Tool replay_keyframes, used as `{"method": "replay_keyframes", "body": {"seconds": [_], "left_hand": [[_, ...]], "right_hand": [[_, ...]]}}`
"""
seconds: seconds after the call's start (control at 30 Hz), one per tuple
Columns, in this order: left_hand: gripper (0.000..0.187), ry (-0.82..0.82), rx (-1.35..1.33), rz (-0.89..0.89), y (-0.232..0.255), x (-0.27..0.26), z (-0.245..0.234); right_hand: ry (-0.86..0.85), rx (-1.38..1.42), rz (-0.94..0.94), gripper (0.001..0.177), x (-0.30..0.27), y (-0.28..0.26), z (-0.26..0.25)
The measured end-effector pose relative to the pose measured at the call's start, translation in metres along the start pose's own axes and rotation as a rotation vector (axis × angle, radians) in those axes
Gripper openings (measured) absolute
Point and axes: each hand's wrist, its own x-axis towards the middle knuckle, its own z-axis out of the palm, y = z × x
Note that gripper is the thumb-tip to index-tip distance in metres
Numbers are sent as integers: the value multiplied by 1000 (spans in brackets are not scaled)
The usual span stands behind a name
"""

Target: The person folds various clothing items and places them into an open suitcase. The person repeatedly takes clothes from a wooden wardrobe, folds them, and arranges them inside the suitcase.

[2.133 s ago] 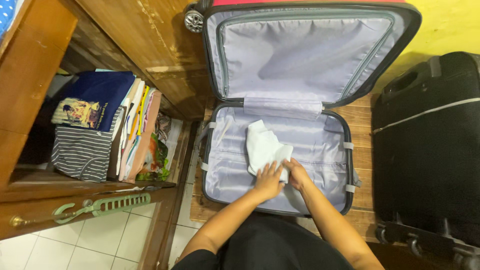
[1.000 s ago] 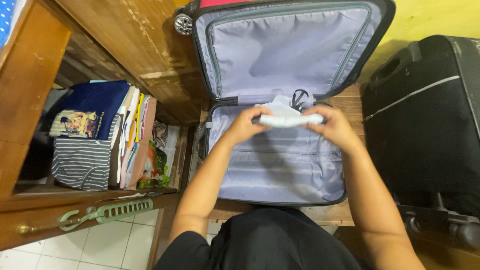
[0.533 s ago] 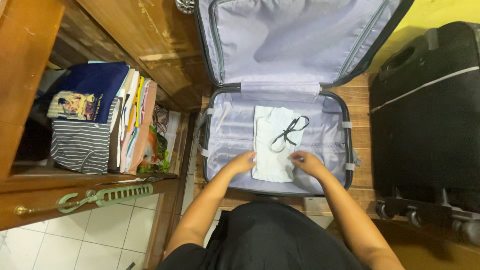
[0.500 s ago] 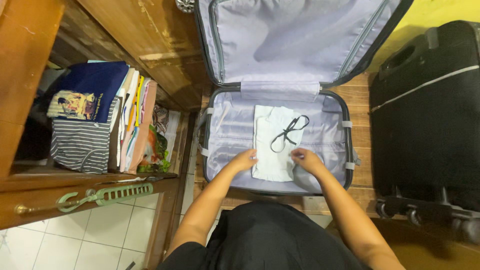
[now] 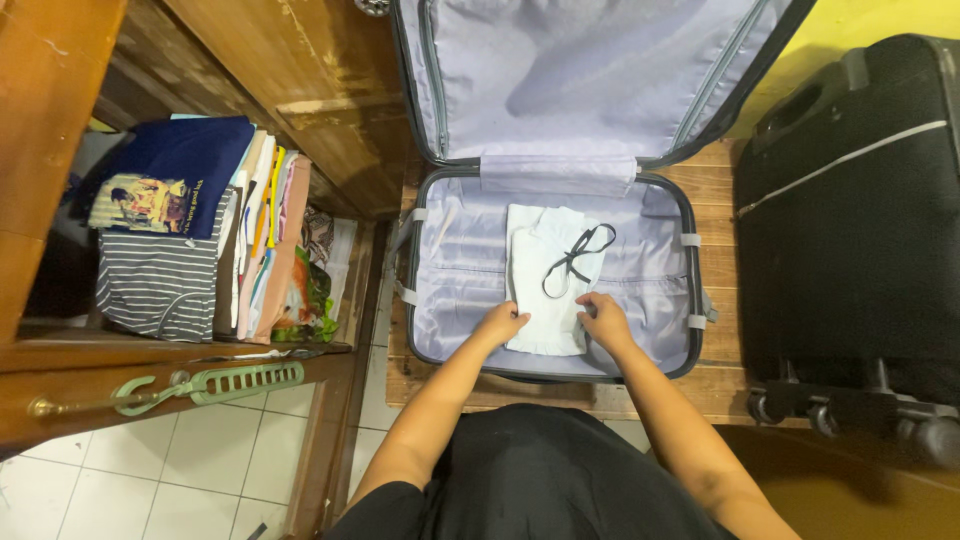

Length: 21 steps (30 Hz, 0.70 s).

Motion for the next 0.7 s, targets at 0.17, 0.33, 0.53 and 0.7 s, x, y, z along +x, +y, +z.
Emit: {"method": "replay_keyframes", "body": {"seconds": [0.17, 0.33, 0.53, 0.7], "left_hand": [[49, 1, -64, 81, -7, -2, 8], [51, -31, -6, 99, -14, -2, 7], [65, -35, 161, 102, -8, -7, 6], [75, 125, 62, 90, 7, -12, -5]], "right_hand": [[22, 14, 27, 29, 1, -5, 0], [52, -135, -266, 50, 19, -5, 0], [-108, -213, -85, 39, 15, -36, -23], [-308, -8, -262, 60, -23, -90, -23]]}}
